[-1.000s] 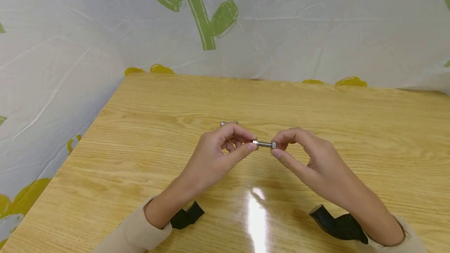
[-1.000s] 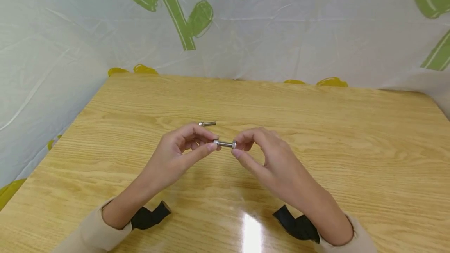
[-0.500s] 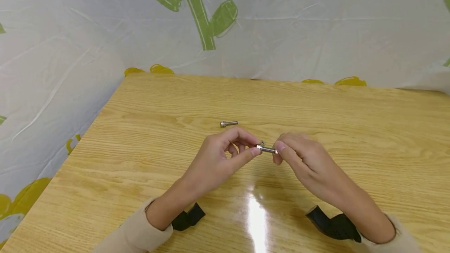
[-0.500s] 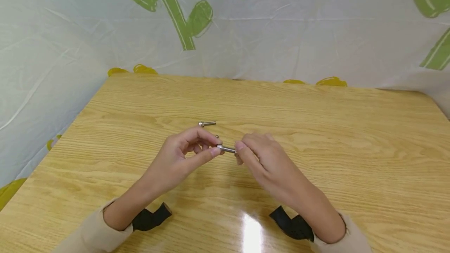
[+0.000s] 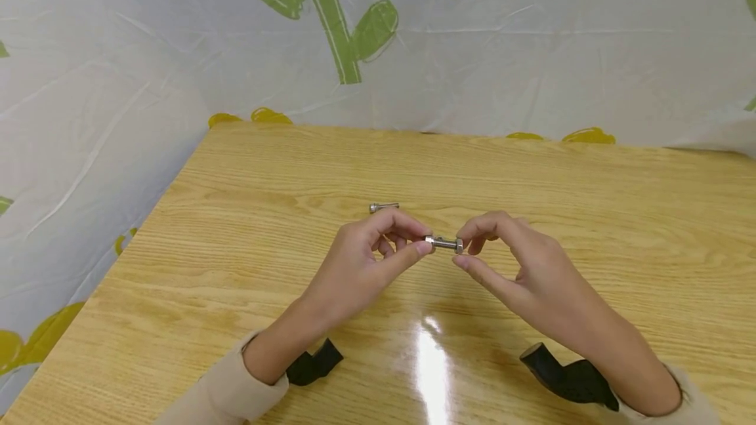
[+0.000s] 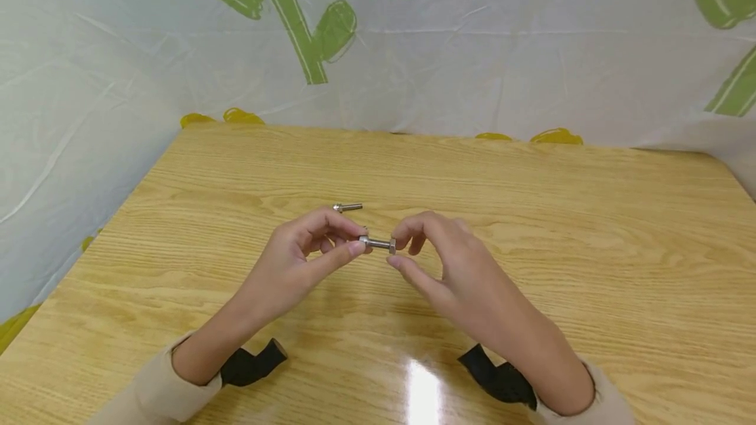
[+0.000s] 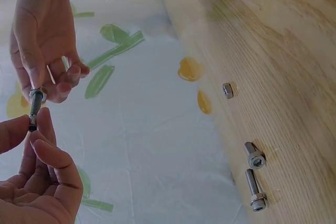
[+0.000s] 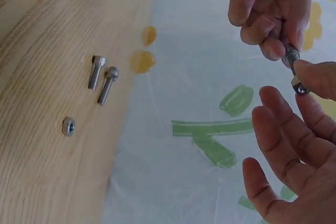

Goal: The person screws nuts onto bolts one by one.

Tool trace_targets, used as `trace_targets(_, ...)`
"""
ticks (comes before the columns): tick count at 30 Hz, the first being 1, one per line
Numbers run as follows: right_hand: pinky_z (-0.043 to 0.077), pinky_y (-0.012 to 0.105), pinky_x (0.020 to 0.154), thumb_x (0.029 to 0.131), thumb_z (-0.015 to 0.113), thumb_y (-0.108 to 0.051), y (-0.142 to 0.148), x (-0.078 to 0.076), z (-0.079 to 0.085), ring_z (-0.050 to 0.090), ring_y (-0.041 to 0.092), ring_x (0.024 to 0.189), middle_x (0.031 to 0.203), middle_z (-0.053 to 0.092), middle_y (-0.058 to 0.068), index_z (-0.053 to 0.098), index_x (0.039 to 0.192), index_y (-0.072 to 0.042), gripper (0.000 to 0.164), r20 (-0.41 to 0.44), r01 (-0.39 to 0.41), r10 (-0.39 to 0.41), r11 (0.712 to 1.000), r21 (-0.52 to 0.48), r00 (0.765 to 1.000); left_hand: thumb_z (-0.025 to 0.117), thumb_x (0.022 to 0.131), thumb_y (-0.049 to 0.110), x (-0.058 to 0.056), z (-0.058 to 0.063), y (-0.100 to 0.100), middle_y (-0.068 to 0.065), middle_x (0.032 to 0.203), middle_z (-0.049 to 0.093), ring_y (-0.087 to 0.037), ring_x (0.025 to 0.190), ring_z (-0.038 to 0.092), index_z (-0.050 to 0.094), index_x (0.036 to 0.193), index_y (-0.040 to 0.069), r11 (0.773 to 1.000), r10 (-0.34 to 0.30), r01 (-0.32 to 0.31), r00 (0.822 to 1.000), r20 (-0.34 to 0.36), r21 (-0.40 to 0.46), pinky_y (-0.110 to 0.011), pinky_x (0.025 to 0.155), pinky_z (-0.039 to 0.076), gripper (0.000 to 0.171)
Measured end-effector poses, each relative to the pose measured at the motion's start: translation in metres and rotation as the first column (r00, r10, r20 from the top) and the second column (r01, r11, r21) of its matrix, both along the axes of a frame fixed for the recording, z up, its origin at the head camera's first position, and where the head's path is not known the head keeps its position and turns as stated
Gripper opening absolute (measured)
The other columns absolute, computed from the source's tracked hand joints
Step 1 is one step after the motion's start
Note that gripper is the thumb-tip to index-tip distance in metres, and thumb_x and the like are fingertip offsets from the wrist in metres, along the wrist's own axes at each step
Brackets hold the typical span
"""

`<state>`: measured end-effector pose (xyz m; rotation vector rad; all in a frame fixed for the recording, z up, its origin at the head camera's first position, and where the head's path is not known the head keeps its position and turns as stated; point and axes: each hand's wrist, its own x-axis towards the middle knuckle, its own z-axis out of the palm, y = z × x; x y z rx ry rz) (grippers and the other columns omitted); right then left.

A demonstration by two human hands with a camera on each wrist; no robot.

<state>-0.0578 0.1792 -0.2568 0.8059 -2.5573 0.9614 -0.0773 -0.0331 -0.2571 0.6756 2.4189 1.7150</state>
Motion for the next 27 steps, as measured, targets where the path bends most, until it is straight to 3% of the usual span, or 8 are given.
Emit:
trace_targets(4,0.043,0.021,0.072,0.079,0.072,-0.005,0.0002,0.0007,0.0008,0.053,0.001,0.083,0.089,0.059,-0.015,0.055,0.101,-0.016,0.029,-0.002,0.010,-0.010,1.000,0.014,1.000,0.064,0.089,0.019,0.0004,0.0011,0.0004,0.005,0.088,0.064,-0.009,0.075,0.052,0.065,0.098,0.015,1.000,-0.003,0.003,1.000,0.004,0.004,-0.023,0.067,0.049,0.010)
trace_targets(14,0.037,0.027,0.070,0.094,0.054,-0.013,-0.0002,0.0008,0.0011,0.046,0.005,0.083,0.084,0.057,-0.017,0.055,0.092,-0.019,0.007,0.131,-0.003,0.002,1.000,0.010,0.991,0.064,0.088,0.019,0.0029,0.0037,0.0016,0.006,0.090,0.065,-0.009,0.075,0.051,0.065,0.097,0.016,1.000,-0.024,0.024,1.000,0.008,0.010,-0.022,0.066,0.048,0.010)
trace_targets(21,0.038,0.027,0.069,0.100,0.041,-0.017,-0.0052,0.0011,-0.0028,0.047,0.008,0.081,0.078,0.058,-0.018,0.062,0.081,-0.026,0.030,0.196,0.050,-0.045,0.998,-0.024,0.980,0.064,0.089,0.018,0.0036,0.0036,0.0027,0.006,0.089,0.065,-0.008,0.075,0.051,0.065,0.098,0.015,1.000,-0.030,0.030,1.000,-0.004,0.006,-0.022,0.065,0.048,0.010)
trace_targets(24,0.040,0.027,0.069,0.101,0.041,-0.017,-0.0036,0.0015,-0.0015,0.049,0.007,0.080,0.078,0.059,-0.017,0.064,0.085,-0.024,0.029,0.183,0.062,-0.058,0.998,-0.017,0.981,0.064,0.089,0.018,0.0038,0.0037,0.0026,0.006,0.089,0.065,-0.009,0.075,0.051,0.065,0.098,0.015,1.000,-0.022,0.022,1.000,0.001,0.000,-0.022,0.065,0.048,0.010)
trace_targets(27,0.042,0.025,0.068,0.097,0.051,-0.017,-0.0009,0.0026,0.0015,0.051,0.004,0.081,0.085,0.060,-0.015,0.063,0.099,-0.021,0.013,0.163,0.054,-0.054,0.999,0.007,0.985,0.064,0.089,0.018,0.0036,0.0037,0.0022,0.006,0.088,0.064,-0.009,0.075,0.051,0.065,0.098,0.015,1.000,-0.009,0.009,1.000,0.006,-0.004,-0.022,0.065,0.048,0.010)
